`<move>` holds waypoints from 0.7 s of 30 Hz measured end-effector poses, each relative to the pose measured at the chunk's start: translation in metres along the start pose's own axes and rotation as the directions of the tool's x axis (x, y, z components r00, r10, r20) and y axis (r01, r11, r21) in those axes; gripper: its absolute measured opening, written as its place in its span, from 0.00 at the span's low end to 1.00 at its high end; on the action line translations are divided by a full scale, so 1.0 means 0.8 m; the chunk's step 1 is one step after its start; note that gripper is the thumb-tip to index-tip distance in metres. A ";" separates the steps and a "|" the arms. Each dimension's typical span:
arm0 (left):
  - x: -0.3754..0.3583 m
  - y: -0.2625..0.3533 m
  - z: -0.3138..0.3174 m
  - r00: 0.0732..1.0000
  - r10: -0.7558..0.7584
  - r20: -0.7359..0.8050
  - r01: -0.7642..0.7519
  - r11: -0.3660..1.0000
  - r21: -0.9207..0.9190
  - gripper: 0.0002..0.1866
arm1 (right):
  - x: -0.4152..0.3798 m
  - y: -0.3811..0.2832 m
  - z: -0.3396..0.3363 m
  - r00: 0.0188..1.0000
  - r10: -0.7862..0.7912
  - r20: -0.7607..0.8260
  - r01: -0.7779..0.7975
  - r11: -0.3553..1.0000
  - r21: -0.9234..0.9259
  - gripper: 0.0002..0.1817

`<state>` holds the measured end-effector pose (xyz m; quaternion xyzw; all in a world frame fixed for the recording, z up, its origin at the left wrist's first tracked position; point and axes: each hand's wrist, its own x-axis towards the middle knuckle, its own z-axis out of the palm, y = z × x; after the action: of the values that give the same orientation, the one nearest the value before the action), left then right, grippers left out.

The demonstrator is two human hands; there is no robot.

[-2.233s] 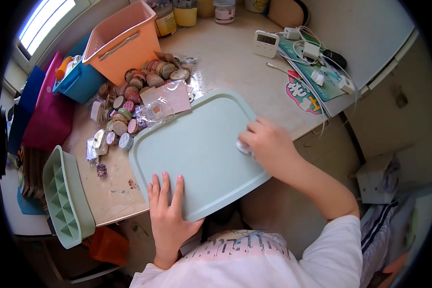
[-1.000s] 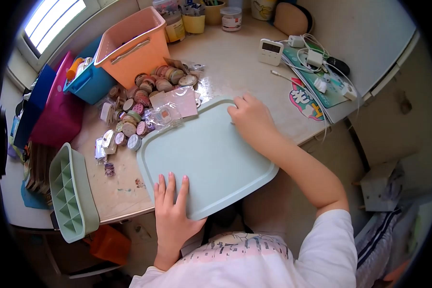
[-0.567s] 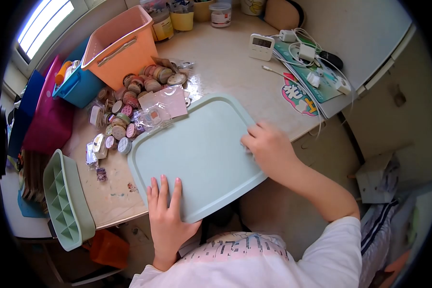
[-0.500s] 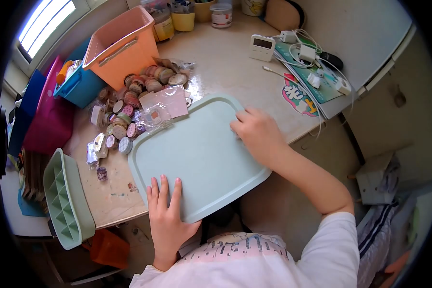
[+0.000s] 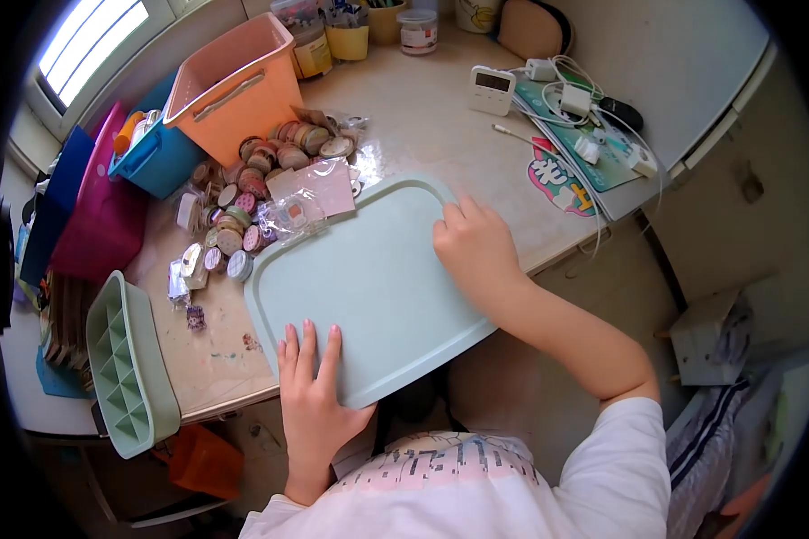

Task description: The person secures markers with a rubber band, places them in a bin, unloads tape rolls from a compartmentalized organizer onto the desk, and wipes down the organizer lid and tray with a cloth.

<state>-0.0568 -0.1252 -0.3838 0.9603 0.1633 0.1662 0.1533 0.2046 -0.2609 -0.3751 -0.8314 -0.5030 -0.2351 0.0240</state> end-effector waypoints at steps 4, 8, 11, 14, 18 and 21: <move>0.003 0.002 -0.002 1.000 -0.006 0.012 0.006 1.000 -0.007 0.44 | -0.066 -0.008 -0.066 0.989 -0.061 0.132 0.042 0.989 0.145 0.04; 0.003 0.003 -0.002 1.000 -0.006 0.010 0.006 1.000 -0.002 0.44 | -0.080 -0.008 -0.089 0.977 -0.040 0.208 -0.039 0.932 0.361 0.02; 0.002 0.002 -0.001 1.000 -0.003 0.011 0.003 1.000 0.006 0.44 | -0.058 -0.001 -0.058 0.987 0.042 0.153 -0.083 0.960 0.269 0.02; 0.000 0.001 -0.001 1.000 0.009 0.001 -0.009 1.000 0.003 0.44 | -0.015 0.008 -0.012 0.998 0.006 -0.059 0.006 0.979 0.203 0.02; 0.000 0.000 0.000 1.000 0.011 -0.003 -0.011 1.000 0.005 0.44 | 0.063 0.011 0.059 0.984 -0.089 -0.154 0.095 0.995 0.031 0.02; 0.000 0.001 0.000 1.000 0.010 0.005 -0.010 1.000 0.008 0.44 | 0.080 0.002 0.072 0.972 -0.176 -0.158 0.162 0.982 -0.097 0.03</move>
<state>-0.0564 -0.1258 -0.3833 0.9621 0.1586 0.1643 0.1492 0.2518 -0.1926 -0.3993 -0.7632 -0.5582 -0.3254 0.0110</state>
